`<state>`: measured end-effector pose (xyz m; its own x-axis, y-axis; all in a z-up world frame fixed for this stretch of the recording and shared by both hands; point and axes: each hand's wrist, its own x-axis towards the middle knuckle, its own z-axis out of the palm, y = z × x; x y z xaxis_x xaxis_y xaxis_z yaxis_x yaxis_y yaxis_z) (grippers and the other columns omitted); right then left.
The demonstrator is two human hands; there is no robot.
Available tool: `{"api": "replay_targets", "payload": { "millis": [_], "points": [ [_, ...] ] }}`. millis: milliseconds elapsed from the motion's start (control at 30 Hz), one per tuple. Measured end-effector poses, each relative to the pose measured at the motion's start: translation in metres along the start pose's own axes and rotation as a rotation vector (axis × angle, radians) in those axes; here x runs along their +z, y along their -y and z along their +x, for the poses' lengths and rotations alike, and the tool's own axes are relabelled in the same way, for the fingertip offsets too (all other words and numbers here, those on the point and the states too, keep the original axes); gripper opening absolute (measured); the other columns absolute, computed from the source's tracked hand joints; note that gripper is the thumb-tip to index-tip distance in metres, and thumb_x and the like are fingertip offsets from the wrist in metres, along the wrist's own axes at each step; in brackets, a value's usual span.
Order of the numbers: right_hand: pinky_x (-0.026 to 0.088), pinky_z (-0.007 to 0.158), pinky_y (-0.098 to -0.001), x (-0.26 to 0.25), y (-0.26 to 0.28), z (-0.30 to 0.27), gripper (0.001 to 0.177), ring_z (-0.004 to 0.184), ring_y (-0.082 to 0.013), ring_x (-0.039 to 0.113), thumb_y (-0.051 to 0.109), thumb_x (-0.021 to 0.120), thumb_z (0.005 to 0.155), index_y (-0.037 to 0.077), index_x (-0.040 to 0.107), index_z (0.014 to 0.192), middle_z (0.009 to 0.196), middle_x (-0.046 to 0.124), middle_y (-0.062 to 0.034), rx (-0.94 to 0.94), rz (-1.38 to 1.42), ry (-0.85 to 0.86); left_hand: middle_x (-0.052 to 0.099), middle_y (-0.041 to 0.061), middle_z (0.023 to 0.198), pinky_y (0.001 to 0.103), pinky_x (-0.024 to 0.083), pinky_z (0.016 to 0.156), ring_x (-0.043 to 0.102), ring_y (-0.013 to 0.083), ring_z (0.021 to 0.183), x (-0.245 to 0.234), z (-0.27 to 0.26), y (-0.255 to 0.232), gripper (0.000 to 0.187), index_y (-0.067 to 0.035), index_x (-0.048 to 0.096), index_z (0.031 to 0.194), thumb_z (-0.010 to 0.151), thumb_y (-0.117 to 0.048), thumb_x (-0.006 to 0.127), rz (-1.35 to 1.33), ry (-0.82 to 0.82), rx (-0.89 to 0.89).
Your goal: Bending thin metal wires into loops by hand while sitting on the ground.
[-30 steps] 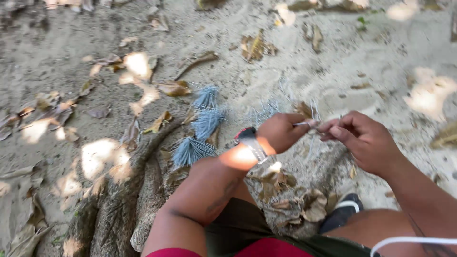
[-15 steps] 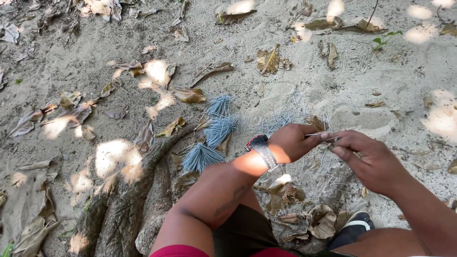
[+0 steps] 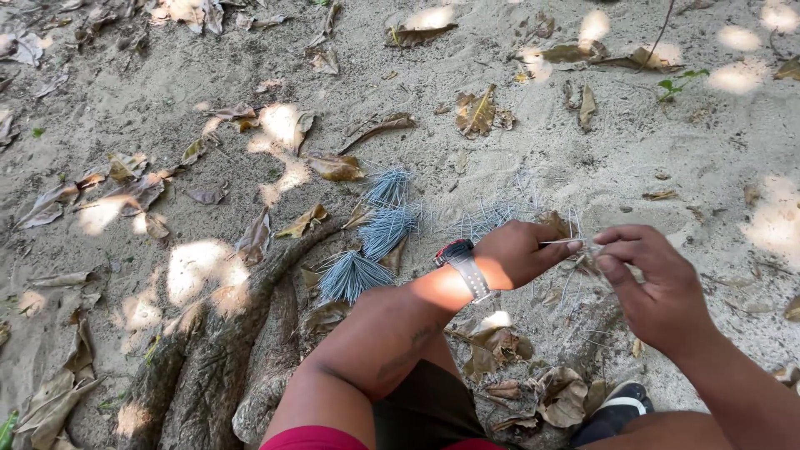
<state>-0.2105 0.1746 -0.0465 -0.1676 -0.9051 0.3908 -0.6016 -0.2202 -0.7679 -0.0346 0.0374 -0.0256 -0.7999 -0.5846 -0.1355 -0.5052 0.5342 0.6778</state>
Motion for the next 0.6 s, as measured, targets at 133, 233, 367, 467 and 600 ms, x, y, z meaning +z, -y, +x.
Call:
{"api": "replay_targets", "payload": {
  "millis": [133,233,367,467,600],
  "points": [
    [0.052,0.085,-0.0343,0.001,0.005,-0.004,0.004,0.103,-0.0237,0.063,-0.002,0.063,0.099,-0.004,0.065,0.102,0.121,0.065,-0.017,-0.077,0.0,-0.115,0.068,0.006,0.063,0.037,0.049,0.054,0.063,0.0195,0.054,0.001,0.0,-0.003,0.053,-0.013,0.078,0.105,0.094,-0.054,0.045,-0.037,0.008,-0.014],
    [0.056,0.099,-0.0359,0.003,-0.002,-0.008,0.003,0.115,-0.0293,0.066,-0.007,0.046,0.106,-0.007,0.045,0.109,0.136,0.057,-0.0253,-0.057,0.285,-0.119,0.068,0.006,0.063,0.039,0.052,0.058,0.067,0.0213,0.058,0.005,0.002,0.0,0.06,-0.015,0.077,0.106,0.092,-0.06,0.039,0.015,0.031,-0.049],
    [0.059,0.099,-0.041,0.004,-0.016,-0.01,0.011,0.103,-0.028,0.067,0.011,0.04,0.112,0.004,0.034,0.117,0.119,0.063,-0.0208,-0.042,0.435,-0.091,0.071,0.004,0.069,0.038,0.053,0.059,0.069,0.0205,0.062,0.012,0.008,0.006,0.061,-0.018,0.075,0.101,0.092,-0.061,0.034,0.081,0.021,0.042],
    [0.059,0.084,-0.0362,0.007,-0.029,-0.013,0.012,0.089,-0.0231,0.064,0.012,0.04,0.113,0.005,0.032,0.12,0.115,0.058,-0.0166,0.024,0.462,-0.1,0.07,0.003,0.069,0.039,0.053,0.057,0.068,0.0204,0.06,0.019,0.011,0.01,0.058,-0.018,0.072,0.095,0.093,-0.06,0.033,0.155,0.011,0.073],
    [0.049,0.072,-0.0272,0.007,-0.043,-0.014,0.017,0.077,-0.0143,0.053,0.027,0.041,0.115,0.01,0.037,0.117,0.112,0.058,-0.0118,0.014,0.517,-0.119,0.065,0.007,0.063,0.042,0.053,0.06,0.066,0.0219,0.058,0.01,0.007,0.002,0.059,-0.013,0.07,0.088,0.094,-0.059,0.033,0.051,0.036,0.047]
  ]
}}
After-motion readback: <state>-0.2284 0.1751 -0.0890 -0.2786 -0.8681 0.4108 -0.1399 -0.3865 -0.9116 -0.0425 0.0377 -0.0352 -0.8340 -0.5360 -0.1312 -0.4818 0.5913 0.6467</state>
